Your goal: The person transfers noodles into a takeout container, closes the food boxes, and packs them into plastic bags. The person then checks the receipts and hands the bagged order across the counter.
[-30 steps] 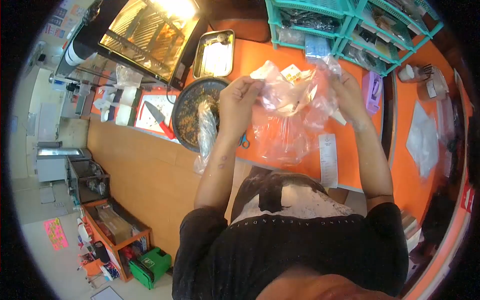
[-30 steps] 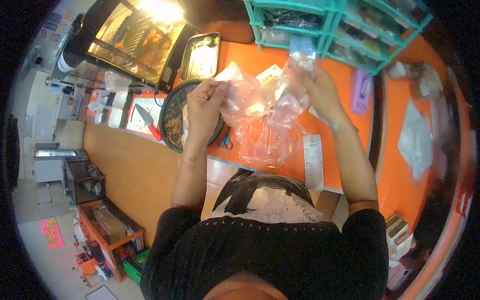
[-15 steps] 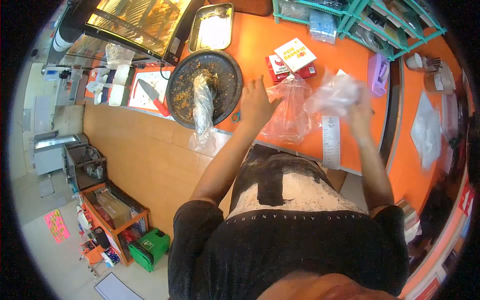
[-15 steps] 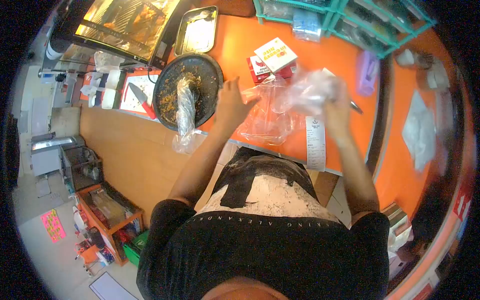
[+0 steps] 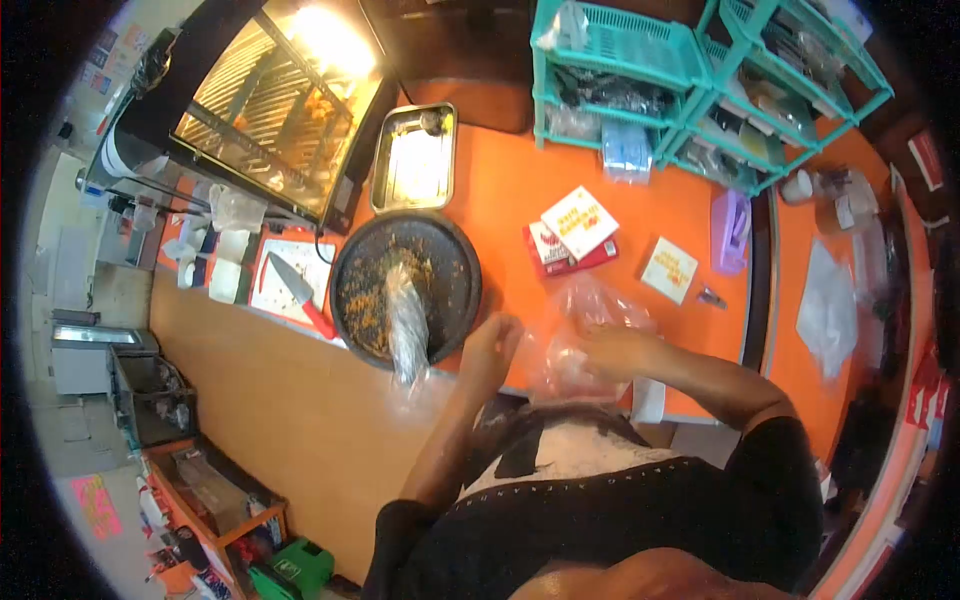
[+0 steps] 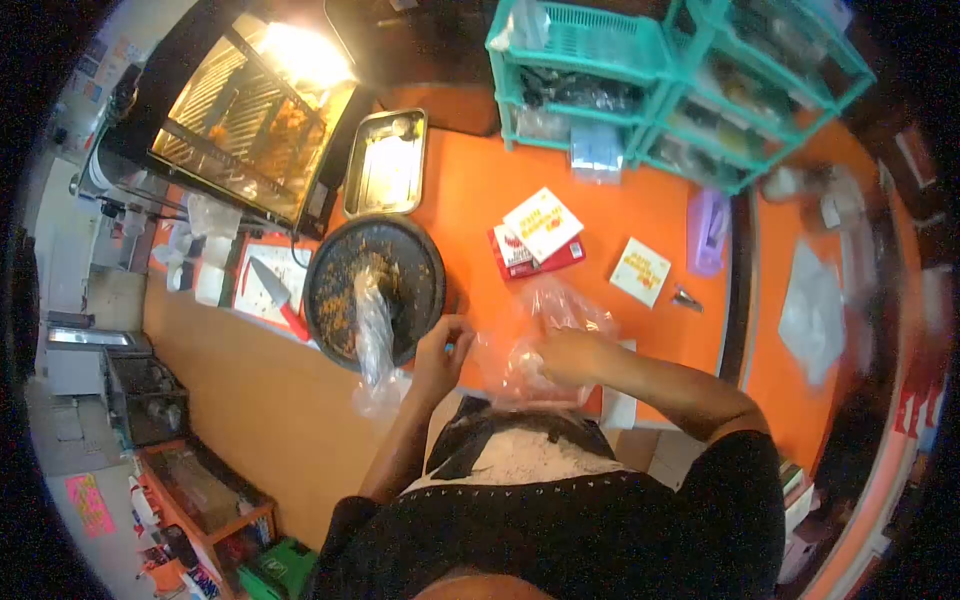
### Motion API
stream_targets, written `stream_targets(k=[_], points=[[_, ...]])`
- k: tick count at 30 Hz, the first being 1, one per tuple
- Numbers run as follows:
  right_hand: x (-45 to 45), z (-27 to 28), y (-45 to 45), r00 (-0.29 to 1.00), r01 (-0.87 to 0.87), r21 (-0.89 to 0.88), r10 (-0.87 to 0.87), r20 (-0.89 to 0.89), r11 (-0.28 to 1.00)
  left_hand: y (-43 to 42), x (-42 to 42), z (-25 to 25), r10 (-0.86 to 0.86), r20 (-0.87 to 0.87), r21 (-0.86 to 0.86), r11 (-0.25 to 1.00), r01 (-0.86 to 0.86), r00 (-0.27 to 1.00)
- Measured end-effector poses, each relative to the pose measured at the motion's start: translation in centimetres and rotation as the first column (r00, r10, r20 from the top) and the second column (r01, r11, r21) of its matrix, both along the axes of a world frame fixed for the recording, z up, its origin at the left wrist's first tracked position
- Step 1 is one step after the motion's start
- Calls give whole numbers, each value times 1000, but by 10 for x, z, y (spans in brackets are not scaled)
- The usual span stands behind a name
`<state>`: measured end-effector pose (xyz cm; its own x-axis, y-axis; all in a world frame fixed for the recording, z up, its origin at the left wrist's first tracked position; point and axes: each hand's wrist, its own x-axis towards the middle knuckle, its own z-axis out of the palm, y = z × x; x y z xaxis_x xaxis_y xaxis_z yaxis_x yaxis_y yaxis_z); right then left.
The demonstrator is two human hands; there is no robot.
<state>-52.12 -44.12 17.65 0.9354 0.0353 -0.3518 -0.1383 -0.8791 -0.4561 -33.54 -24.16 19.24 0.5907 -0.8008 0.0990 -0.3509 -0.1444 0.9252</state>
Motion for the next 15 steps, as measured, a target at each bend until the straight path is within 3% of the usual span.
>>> stream_targets(k=[1, 3, 4, 5, 6, 7, 8, 10, 12, 13, 14, 15], points=[[8, 48, -13, 998, -44, 33, 43, 48, 998, 3, 5, 2, 0, 1, -15, 1000, 0, 1000], [65, 135, -66, 999, 34, 215, -34, -3, 976, 6, 16, 9, -48, -72, 155, 986, 59, 996], [101, 150, -105, 933, 259, 232, -305, 190, 937, 5, 23, 4, -51, -68, 145, 988, 60, 996], [137, 166, -143, 757, 439, 313, -534, 376, 842, 2, 28, -2, -56, -29, 110, 992, 59, 998], [179, 157, -194, 408, 474, 399, -597, 691, 785, -4, 34, -6, -60, 10, 75, 995, 60, 998], [211, 169, -238, 293, 626, 4, -240, 925, 780, -13, 42, -5, -62, 270, 18, 998, 59, 961], [248, 153, -287, 252, 671, 18, -252, 934, 741, -24, 47, 5, -64, 270, 10, 998, 63, 961], [283, 147, -347, 194, 718, 36, -250, 949, 695, -53, 63, 42, -34, 390, -87, 993, 74, 920], [293, 175, -377, 570, 679, -128, -409, 712, 723, -83, 83, 75, -47, 342, -148, 984, 103, 938], [297, 186, -390, 484, 688, -87, -366, 795, 720, -100, 92, 89, -56, 276, -206, 972, 116, 959], [297, 196, -399, 488, 687, -97, -359, 796, 720, -124, 101, 101, -56, 241, -270, 955, 122, 969], [293, 204, -405, 510, 603, 81, -462, 726, 794, -150, 109, 113, -59, 198, -330, 936, 123, 978]])
